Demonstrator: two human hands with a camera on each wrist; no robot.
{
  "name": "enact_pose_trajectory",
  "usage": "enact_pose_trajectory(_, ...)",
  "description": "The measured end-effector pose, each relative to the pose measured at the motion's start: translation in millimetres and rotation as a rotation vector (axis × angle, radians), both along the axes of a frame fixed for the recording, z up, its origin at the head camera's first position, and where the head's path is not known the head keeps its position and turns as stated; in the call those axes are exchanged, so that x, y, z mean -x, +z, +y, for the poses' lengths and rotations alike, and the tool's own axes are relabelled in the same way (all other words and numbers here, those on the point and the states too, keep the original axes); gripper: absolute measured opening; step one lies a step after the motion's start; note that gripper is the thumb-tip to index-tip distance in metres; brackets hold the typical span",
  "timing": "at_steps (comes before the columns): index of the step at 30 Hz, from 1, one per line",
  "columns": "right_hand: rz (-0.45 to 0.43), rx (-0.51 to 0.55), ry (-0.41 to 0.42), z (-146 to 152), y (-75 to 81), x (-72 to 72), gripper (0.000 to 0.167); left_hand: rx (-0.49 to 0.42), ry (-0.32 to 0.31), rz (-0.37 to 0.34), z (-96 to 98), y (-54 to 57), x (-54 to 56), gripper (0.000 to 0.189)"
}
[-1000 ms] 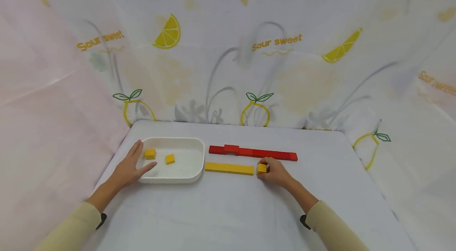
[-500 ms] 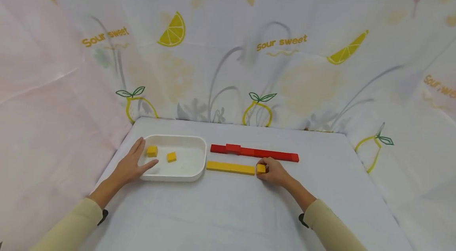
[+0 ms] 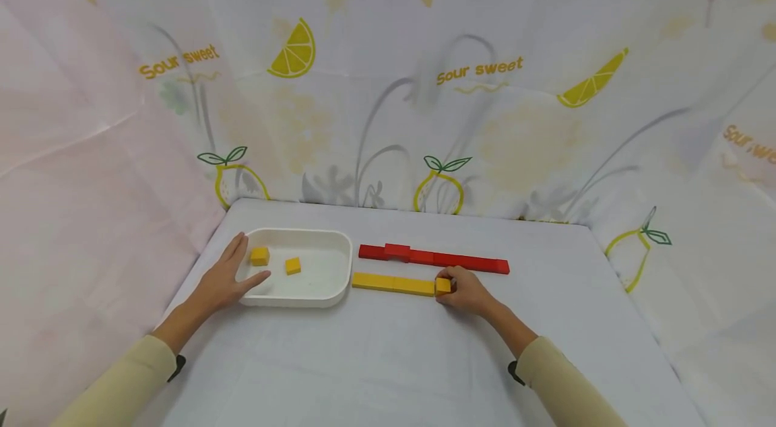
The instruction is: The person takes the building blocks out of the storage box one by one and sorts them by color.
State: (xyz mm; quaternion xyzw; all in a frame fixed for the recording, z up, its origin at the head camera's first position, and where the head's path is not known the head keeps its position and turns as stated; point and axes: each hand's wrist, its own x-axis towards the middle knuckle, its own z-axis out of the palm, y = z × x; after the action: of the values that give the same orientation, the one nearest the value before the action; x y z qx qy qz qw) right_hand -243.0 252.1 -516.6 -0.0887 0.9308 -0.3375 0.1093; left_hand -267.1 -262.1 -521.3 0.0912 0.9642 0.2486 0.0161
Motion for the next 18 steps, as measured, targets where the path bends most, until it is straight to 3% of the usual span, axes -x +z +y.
enact_pose_trajectory(18,0.011,-0.015,0.012,-1.8,-0.5,-0.1,0.038,-0.007,0.005,-0.007,-0.1,-2.4,1.6,0.112)
